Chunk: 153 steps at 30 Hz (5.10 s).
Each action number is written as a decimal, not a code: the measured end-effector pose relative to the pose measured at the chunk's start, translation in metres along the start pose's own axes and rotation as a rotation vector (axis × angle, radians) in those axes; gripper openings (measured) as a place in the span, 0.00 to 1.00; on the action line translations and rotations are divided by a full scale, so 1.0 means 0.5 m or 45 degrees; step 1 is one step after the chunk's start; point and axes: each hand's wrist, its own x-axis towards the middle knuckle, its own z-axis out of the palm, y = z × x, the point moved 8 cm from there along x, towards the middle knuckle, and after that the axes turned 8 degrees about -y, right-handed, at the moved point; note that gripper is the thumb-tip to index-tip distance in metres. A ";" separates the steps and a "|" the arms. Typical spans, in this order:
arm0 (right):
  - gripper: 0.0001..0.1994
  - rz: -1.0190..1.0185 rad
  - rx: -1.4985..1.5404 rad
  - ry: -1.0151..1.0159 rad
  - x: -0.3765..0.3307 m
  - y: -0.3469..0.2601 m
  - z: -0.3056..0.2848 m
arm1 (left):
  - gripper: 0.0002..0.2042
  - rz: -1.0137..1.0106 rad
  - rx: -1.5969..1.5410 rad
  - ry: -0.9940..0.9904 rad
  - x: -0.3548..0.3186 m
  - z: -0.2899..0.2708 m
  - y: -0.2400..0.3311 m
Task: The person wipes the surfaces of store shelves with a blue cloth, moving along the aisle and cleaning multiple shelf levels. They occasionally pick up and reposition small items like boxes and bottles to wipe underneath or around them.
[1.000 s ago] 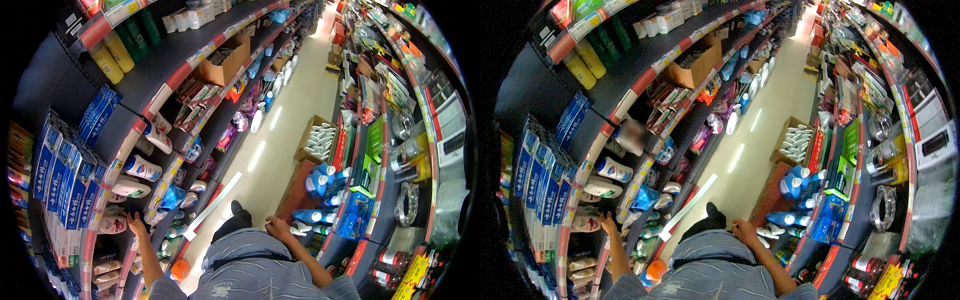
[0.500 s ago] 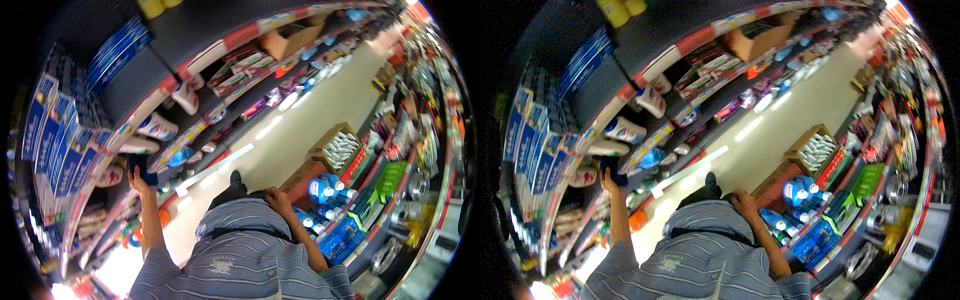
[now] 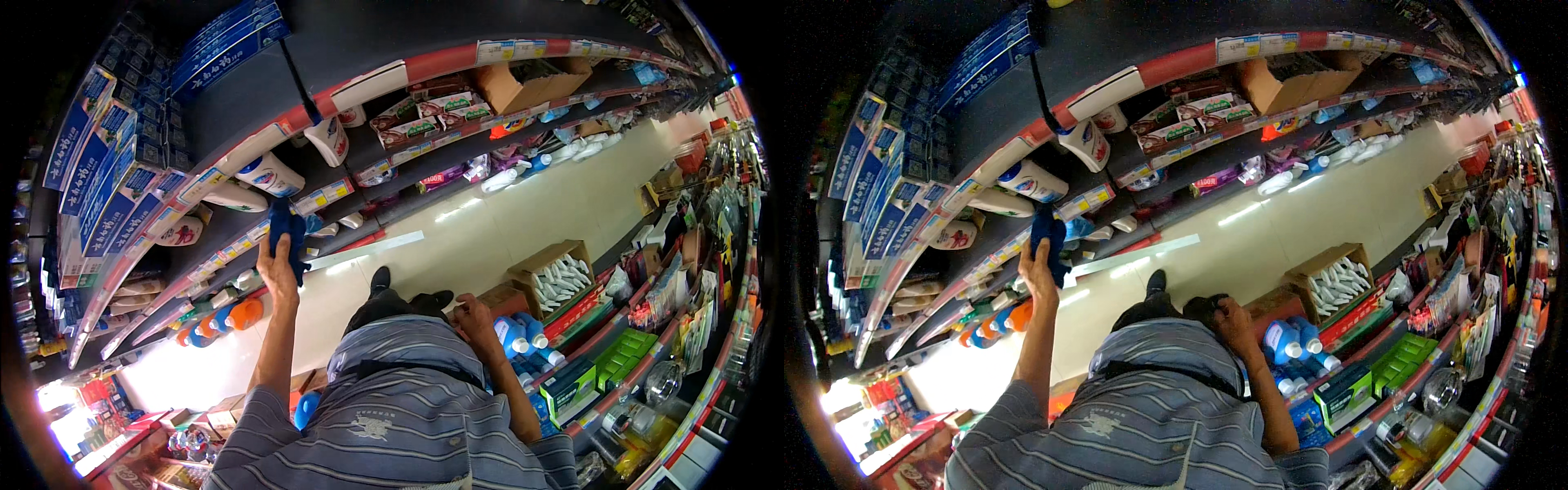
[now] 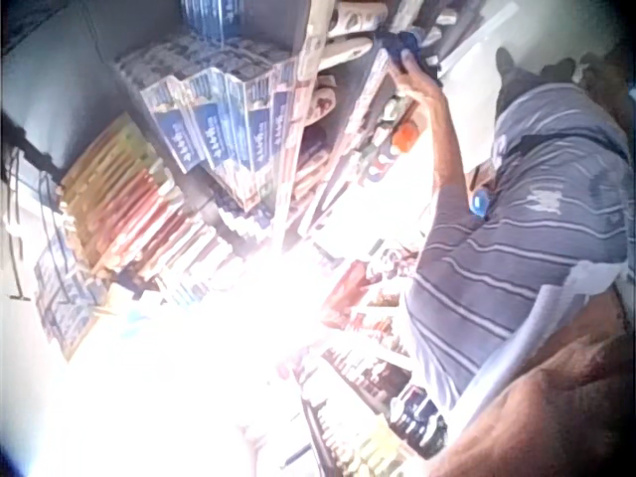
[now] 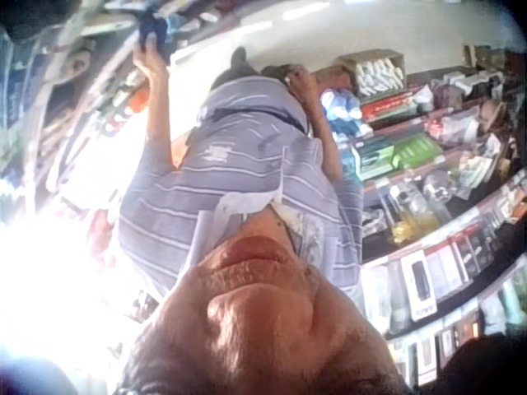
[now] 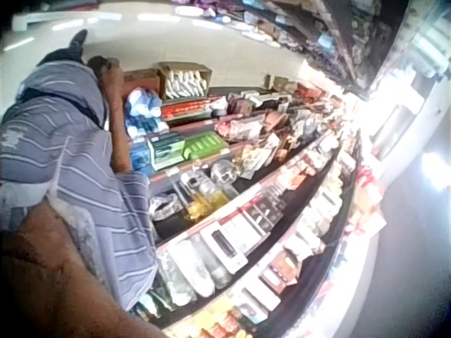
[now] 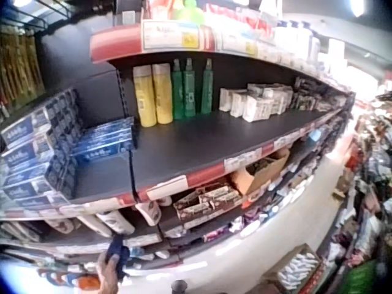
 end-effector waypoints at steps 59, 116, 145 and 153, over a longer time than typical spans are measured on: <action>0.13 0.013 0.105 0.118 0.155 0.182 -0.455 | 0.19 0.057 -0.077 0.149 0.159 0.349 -0.044; 0.16 0.220 0.247 0.208 0.235 0.466 -0.992 | 0.22 0.032 -0.093 -0.825 -0.095 1.605 0.382; 0.15 0.191 0.168 0.448 0.428 0.578 -1.323 | 0.27 0.724 1.118 -0.642 0.301 1.956 0.212; 0.16 0.290 0.134 0.418 0.431 0.654 -1.563 | 0.26 0.985 1.171 -0.660 0.274 2.009 0.237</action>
